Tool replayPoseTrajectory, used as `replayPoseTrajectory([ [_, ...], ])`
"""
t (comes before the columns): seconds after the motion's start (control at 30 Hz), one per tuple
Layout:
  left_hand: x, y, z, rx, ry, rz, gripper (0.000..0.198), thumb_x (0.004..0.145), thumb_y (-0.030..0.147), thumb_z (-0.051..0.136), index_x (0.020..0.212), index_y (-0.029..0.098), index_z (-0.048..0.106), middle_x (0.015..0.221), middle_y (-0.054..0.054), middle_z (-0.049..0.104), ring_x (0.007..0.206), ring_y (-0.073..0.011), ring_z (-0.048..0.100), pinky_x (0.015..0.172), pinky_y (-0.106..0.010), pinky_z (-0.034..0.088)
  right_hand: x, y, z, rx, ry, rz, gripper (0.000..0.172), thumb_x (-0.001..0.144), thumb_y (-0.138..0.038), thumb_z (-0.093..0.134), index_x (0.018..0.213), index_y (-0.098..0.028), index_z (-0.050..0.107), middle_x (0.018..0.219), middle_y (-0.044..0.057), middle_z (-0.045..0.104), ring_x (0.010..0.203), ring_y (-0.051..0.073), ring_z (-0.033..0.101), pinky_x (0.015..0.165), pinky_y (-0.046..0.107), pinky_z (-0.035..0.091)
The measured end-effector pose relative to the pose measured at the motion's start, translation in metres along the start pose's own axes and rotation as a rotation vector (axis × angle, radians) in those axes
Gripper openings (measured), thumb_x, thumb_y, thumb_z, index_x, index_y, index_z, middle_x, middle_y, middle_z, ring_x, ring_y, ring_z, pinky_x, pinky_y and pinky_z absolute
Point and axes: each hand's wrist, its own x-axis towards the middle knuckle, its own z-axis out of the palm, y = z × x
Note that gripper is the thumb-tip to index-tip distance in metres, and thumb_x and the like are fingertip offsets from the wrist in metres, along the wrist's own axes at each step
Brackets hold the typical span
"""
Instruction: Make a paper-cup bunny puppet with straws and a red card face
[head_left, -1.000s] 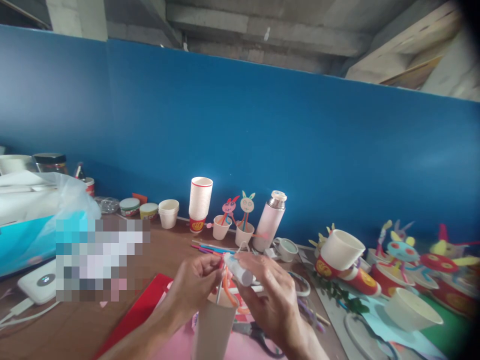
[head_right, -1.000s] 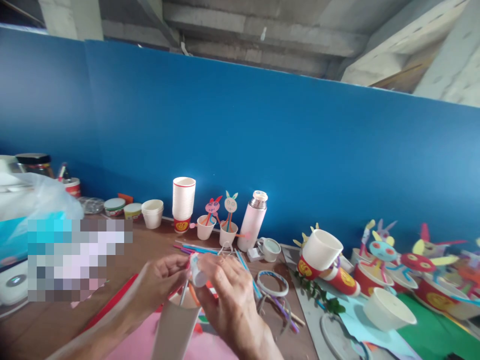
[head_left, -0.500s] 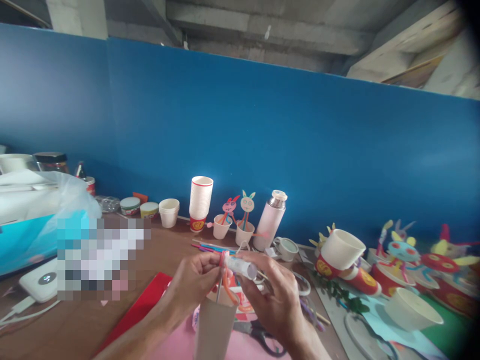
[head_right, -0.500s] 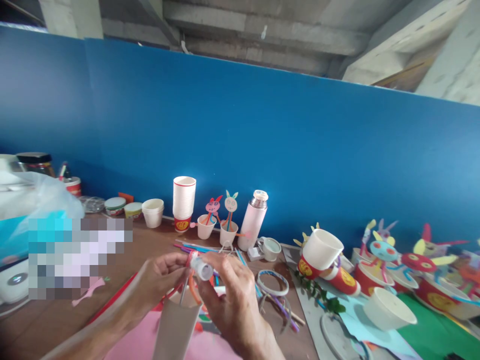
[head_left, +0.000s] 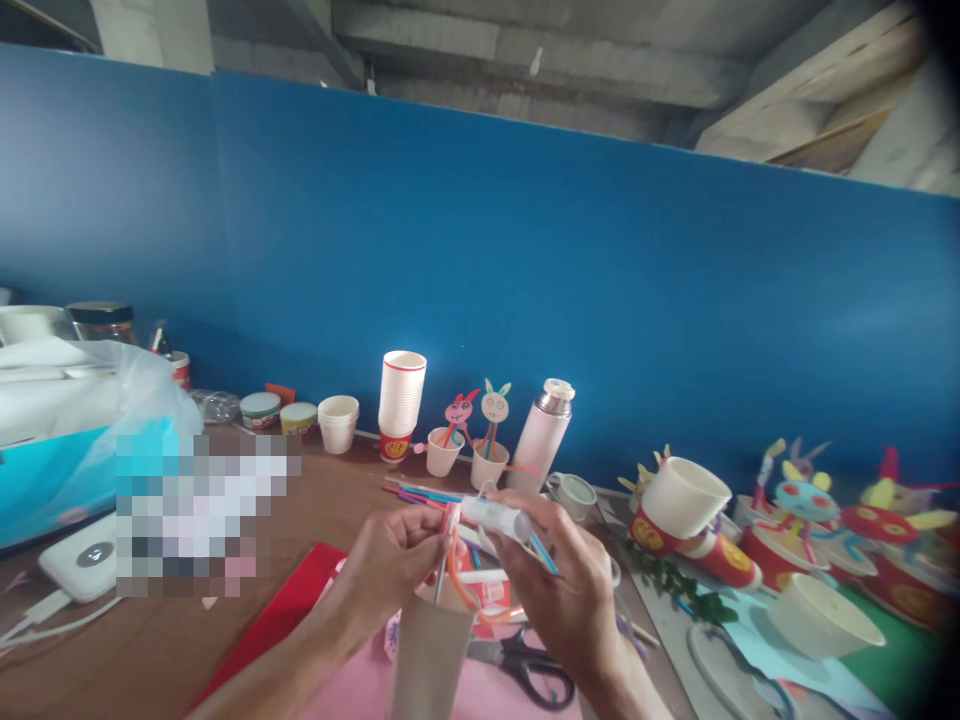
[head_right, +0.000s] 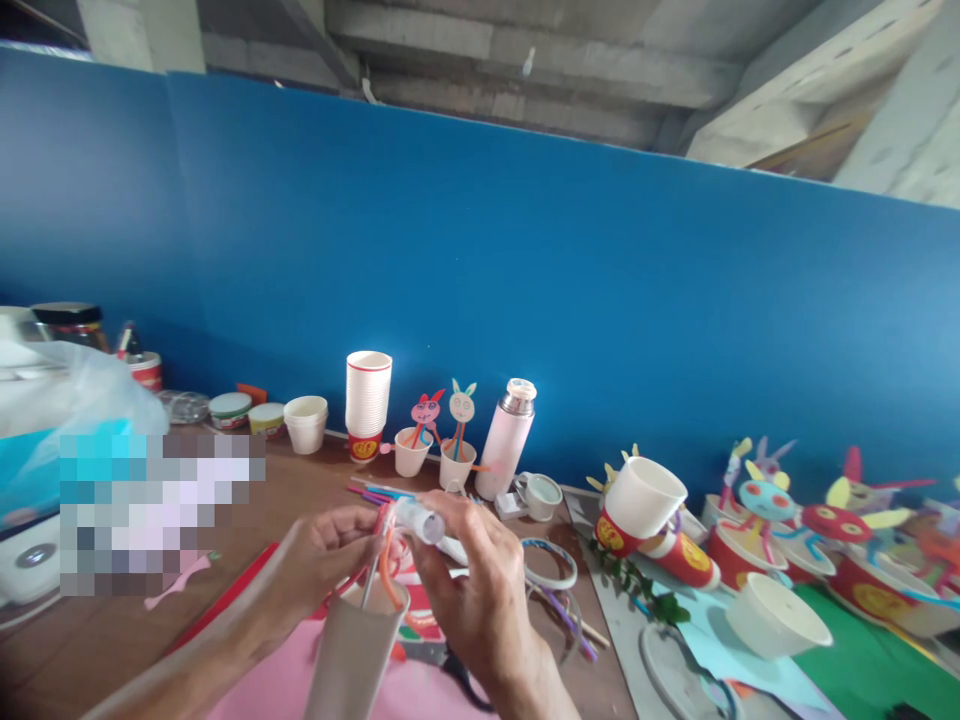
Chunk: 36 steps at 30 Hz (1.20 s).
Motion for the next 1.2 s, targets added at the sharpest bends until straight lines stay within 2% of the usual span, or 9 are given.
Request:
replayPoseTrajectory([
  [0.17, 0.004, -0.008, -0.001, -0.016, 0.011, 0.026, 0.021, 0.067, 0.032, 0.065, 0.070, 0.011, 0.065, 0.057, -0.001, 0.063, 0.049, -0.0105, 0.052, 0.049, -0.019, 0.037, 0.000, -0.005, 0.003, 0.019, -0.073, -0.072, 0.025, 0.078, -0.018, 0.055, 0.103, -0.021, 0.055, 0.091, 0.006, 0.066, 0.082, 0.017, 0.062, 0.072, 0.027, 0.050],
  [0.33, 0.004, -0.006, -0.001, -0.076, 0.000, 0.003, 0.023, 0.067, 0.027, 0.064, 0.084, 0.012, 0.067, 0.064, -0.004, 0.068, 0.061, -0.0162, 0.060, 0.057, -0.023, 0.043, 0.000, -0.003, 0.003, -0.046, -0.160, -0.210, 0.026, 0.079, -0.015, 0.053, 0.105, -0.020, 0.052, 0.095, 0.006, 0.065, 0.085, 0.017, 0.061, 0.074, 0.030, 0.049],
  [0.5, 0.000, 0.003, 0.000, -0.060, 0.003, -0.006, 0.022, 0.070, 0.024, 0.061, 0.088, 0.013, 0.067, 0.074, -0.006, 0.071, 0.064, -0.0167, 0.062, 0.060, -0.025, 0.045, 0.001, 0.003, -0.003, -0.067, -0.127, -0.161, 0.032, 0.078, -0.014, 0.055, 0.108, -0.021, 0.051, 0.094, 0.005, 0.065, 0.084, 0.017, 0.060, 0.074, 0.030, 0.048],
  [0.7, 0.002, -0.003, 0.000, -0.050, 0.004, -0.006, 0.024, 0.066, 0.032, 0.065, 0.076, 0.010, 0.067, 0.064, -0.005, 0.068, 0.056, -0.0149, 0.059, 0.053, -0.022, 0.042, -0.001, 0.002, -0.002, 0.001, -0.120, -0.092, 0.031, 0.077, -0.014, 0.056, 0.107, -0.021, 0.052, 0.097, 0.005, 0.064, 0.088, 0.017, 0.059, 0.076, 0.029, 0.047],
  [0.8, 0.003, -0.006, 0.000, -0.042, -0.016, 0.013, 0.026, 0.068, 0.034, 0.065, 0.077, 0.010, 0.066, 0.064, -0.005, 0.067, 0.054, -0.0130, 0.057, 0.052, -0.021, 0.040, -0.001, 0.000, 0.000, 0.018, -0.147, -0.108, 0.032, 0.078, -0.014, 0.055, 0.108, -0.022, 0.051, 0.097, 0.004, 0.064, 0.087, 0.017, 0.059, 0.076, 0.028, 0.046],
  [0.93, 0.001, 0.001, 0.000, -0.062, -0.006, -0.003, 0.026, 0.067, 0.031, 0.065, 0.083, 0.010, 0.067, 0.065, -0.005, 0.068, 0.058, -0.0142, 0.059, 0.055, -0.022, 0.042, 0.001, 0.002, -0.003, -0.024, -0.183, -0.056, 0.027, 0.078, -0.018, 0.056, 0.104, -0.022, 0.053, 0.092, 0.003, 0.065, 0.083, 0.016, 0.059, 0.073, 0.028, 0.046],
  [1.03, -0.002, 0.008, 0.001, -0.088, -0.004, -0.019, 0.021, 0.067, 0.028, 0.065, 0.080, 0.011, 0.068, 0.068, -0.005, 0.069, 0.058, -0.0138, 0.059, 0.056, -0.022, 0.043, 0.002, 0.002, -0.007, -0.027, -0.160, -0.015, 0.025, 0.078, -0.019, 0.056, 0.103, -0.022, 0.054, 0.090, 0.003, 0.065, 0.082, 0.016, 0.060, 0.072, 0.027, 0.047],
  [1.2, -0.001, 0.010, 0.002, -0.148, 0.001, -0.035, 0.024, 0.061, 0.030, 0.070, 0.075, 0.011, 0.069, 0.064, -0.005, 0.069, 0.056, -0.0137, 0.059, 0.054, -0.022, 0.043, 0.003, -0.002, -0.004, 0.013, -0.176, -0.135, 0.028, 0.078, -0.017, 0.054, 0.106, -0.021, 0.052, 0.096, 0.004, 0.065, 0.085, 0.016, 0.060, 0.074, 0.027, 0.047],
])
